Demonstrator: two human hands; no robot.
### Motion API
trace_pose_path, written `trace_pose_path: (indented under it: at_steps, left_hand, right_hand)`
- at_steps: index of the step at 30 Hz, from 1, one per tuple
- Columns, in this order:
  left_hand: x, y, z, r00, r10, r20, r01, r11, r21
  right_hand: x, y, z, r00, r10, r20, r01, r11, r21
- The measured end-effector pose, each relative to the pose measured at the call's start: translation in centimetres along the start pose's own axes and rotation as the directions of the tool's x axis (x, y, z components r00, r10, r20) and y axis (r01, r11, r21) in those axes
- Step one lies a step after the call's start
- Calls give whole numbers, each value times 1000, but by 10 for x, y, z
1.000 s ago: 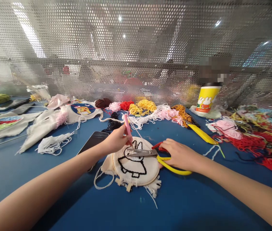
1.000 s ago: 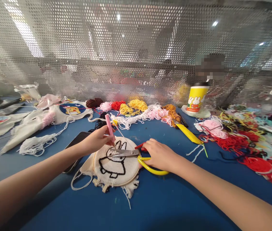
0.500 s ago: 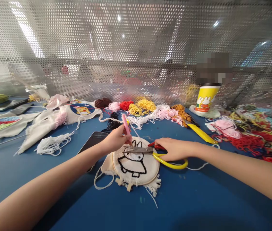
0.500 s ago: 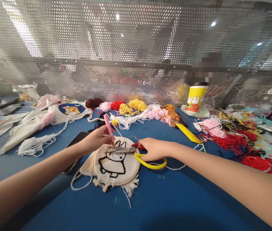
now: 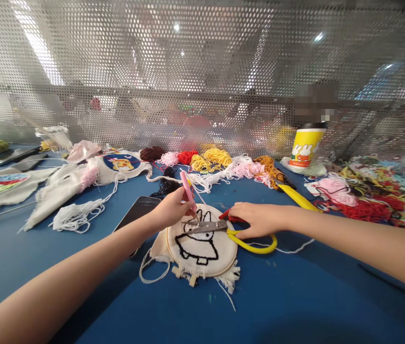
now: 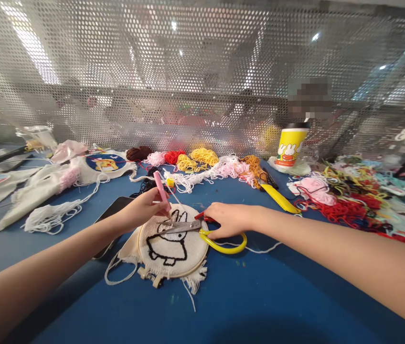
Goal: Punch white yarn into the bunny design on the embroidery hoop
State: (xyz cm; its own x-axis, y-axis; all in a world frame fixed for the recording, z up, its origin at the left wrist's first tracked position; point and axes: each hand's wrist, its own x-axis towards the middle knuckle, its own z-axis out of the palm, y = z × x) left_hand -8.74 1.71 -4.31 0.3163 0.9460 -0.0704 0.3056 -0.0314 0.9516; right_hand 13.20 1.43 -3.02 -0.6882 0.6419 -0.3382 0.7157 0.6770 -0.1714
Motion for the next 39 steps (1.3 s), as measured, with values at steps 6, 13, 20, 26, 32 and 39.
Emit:
trace_pose_path:
  at_steps: [6, 13, 20, 26, 32, 39]
  left_hand:
    - [3, -5, 0, 1000, -5, 7, 5, 1000, -5]
    - [3, -5, 1, 1000, -6, -2, 6, 1000, -7]
    - [-1, 0, 1, 1000, 8, -2, -8, 1000, -17]
    - [-1, 2, 1, 1000, 2, 8, -2, 998, -56]
    - [0, 2, -2, 1000, -28, 1, 28, 991, -129]
    - [2, 0, -6, 1000, -18, 20, 21, 987, -160]
  right_hand:
    - [1, -1, -2, 1000, -9, 12, 9, 1000, -17]
    - [6, 1, -1, 999, -21, 30, 22, 1000, -21]
    - [5, 0, 0, 1000, 25, 5, -25, 1000, -12]
    - [6, 1, 3, 998, 62, -6, -62, 998, -1]
    - [-9, -4, -3, 994, 112, -10, -112, 994, -9]
    - [-53, 9, -17, 979, 172, 110, -186, 972, 144]
